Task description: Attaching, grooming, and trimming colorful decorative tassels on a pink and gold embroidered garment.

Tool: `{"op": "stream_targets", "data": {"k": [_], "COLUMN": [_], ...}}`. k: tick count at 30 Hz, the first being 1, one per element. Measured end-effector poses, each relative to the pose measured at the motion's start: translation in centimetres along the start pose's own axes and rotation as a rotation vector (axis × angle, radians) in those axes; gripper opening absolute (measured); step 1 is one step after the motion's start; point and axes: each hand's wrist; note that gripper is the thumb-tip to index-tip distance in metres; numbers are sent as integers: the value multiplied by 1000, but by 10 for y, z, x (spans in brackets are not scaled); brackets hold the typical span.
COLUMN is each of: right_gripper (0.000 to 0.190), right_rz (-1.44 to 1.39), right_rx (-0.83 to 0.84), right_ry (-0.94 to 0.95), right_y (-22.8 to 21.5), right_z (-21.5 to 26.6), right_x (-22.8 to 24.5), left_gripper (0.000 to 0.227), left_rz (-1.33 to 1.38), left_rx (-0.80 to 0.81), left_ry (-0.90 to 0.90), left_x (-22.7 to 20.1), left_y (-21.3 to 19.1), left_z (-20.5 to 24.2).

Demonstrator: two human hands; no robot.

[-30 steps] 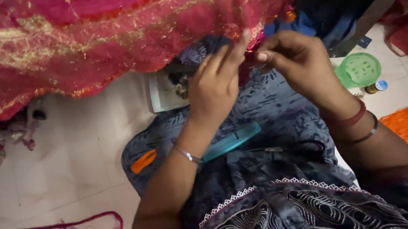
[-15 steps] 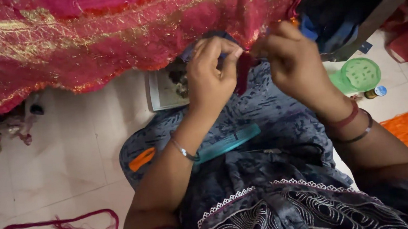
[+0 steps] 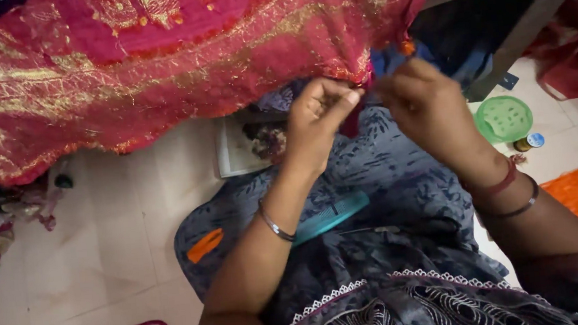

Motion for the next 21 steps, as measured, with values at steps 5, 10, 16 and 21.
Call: {"op": "stream_targets", "data": {"k": [5, 10, 16, 21], "right_gripper": [17, 15, 21, 28], "right_rz": [-18, 117, -250, -81], "right_rx": [109, 36, 14, 25], "right_ry": [-91, -225, -197, -233], "right_y": [-6, -3, 11, 15], "right_z": [3, -11, -17, -12], "right_x": [19, 38, 43, 30], "left_gripper": [9, 9, 6, 3], "left_rz": [-305, -540, -254, -193], "left_rx": [-64, -96, -36, -90], "left_ry": [119, 266, 128, 76], "left_x": [-8, -14, -8, -6], "left_y": [6, 7, -2, 0], "left_z": [4, 11, 18, 20]}}
Point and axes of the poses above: each hand's wrist, its own z-axis away from the middle knuckle, its own y-axis out of the palm, x = y × z, and after that the axes turned 13 degrees about -z, right-handed
